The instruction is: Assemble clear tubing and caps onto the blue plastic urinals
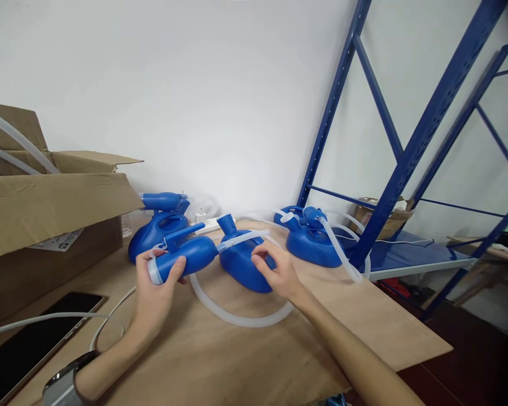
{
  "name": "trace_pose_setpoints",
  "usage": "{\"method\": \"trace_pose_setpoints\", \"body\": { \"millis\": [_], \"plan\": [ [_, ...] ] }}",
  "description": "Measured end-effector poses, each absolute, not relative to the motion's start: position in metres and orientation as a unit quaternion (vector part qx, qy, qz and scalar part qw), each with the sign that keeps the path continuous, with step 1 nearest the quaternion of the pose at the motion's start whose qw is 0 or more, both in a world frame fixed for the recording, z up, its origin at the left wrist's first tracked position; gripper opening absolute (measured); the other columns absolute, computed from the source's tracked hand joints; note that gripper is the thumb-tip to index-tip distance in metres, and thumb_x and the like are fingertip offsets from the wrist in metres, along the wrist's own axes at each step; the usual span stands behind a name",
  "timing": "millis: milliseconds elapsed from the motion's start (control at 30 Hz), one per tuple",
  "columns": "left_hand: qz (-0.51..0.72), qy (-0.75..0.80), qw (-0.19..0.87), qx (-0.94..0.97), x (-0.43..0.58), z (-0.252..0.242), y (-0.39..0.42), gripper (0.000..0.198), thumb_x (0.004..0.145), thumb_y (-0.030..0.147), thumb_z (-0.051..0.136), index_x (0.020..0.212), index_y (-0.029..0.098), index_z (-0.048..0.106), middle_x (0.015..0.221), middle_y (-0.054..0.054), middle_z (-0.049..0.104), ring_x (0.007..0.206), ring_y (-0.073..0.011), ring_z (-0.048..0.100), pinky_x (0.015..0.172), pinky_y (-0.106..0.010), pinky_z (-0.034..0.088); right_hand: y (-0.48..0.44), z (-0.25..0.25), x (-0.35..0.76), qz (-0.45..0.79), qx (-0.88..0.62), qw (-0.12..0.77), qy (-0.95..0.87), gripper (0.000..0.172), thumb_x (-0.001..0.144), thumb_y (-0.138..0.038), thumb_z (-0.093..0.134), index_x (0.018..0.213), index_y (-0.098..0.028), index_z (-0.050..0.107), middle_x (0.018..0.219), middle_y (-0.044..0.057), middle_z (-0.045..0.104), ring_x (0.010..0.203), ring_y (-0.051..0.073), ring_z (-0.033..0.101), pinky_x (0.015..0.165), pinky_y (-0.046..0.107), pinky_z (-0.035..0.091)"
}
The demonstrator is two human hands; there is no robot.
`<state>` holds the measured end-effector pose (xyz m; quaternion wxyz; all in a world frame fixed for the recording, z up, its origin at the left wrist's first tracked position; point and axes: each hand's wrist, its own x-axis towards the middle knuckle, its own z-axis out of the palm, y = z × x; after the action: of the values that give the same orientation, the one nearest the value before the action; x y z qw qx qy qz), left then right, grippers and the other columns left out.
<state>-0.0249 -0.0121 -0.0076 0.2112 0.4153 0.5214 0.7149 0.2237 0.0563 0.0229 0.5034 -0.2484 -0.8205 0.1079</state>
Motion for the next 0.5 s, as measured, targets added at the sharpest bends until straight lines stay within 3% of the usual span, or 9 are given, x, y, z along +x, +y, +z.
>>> {"method": "trace_pose_setpoints", "body": {
  "millis": [100,200,333,500],
  "plan": [
    [0.72,0.498,0.201,0.44,-0.02,-0.007,-0.018,0.055,0.072,0.055,0.079,0.106,0.027,0.046,0.104,0.0,0.056,0.056,-0.0153,0.065,0.056,-0.033,0.056,0.062,0.014,0.215,0.387,-0.3,0.47,-0.734,0.032,0.095,-0.05,0.06,0.095,-0.019,0.065,0.083,0.005,0.069,0.069,0.018,0.071,0.055,0.026,0.055],
    [0.729,0.467,0.216,0.452,-0.012,-0.009,-0.023,0.052,0.074,0.053,0.077,0.107,0.027,0.046,0.108,0.0,0.053,0.053,-0.0126,0.062,0.054,-0.033,0.056,0.065,0.006,0.204,0.555,-0.289,0.455,-0.634,0.043,0.083,-0.055,0.074,0.103,-0.02,0.061,0.095,0.006,0.072,0.072,0.021,0.076,0.051,0.024,0.055],
    [0.725,0.472,0.243,0.439,-0.009,-0.01,-0.022,0.051,0.076,0.057,0.074,0.104,0.027,0.045,0.102,0.001,0.053,0.05,-0.011,0.059,0.051,-0.032,0.056,0.06,0.003,0.198,0.624,-0.235,0.474,-0.575,0.052,0.082,-0.048,0.078,0.124,-0.025,0.059,0.119,0.009,0.071,0.088,0.022,0.078,0.066,0.027,0.062],
    [0.727,0.483,0.256,0.415,-0.014,-0.009,-0.017,0.054,0.074,0.058,0.076,0.104,0.027,0.044,0.102,0.001,0.052,0.048,-0.0105,0.059,0.05,-0.032,0.056,0.055,0.003,0.197,0.64,-0.213,0.479,-0.562,0.045,0.083,-0.04,0.08,0.123,-0.024,0.066,0.131,0.01,0.068,0.112,0.028,0.073,0.074,0.027,0.063]
  ]
}}
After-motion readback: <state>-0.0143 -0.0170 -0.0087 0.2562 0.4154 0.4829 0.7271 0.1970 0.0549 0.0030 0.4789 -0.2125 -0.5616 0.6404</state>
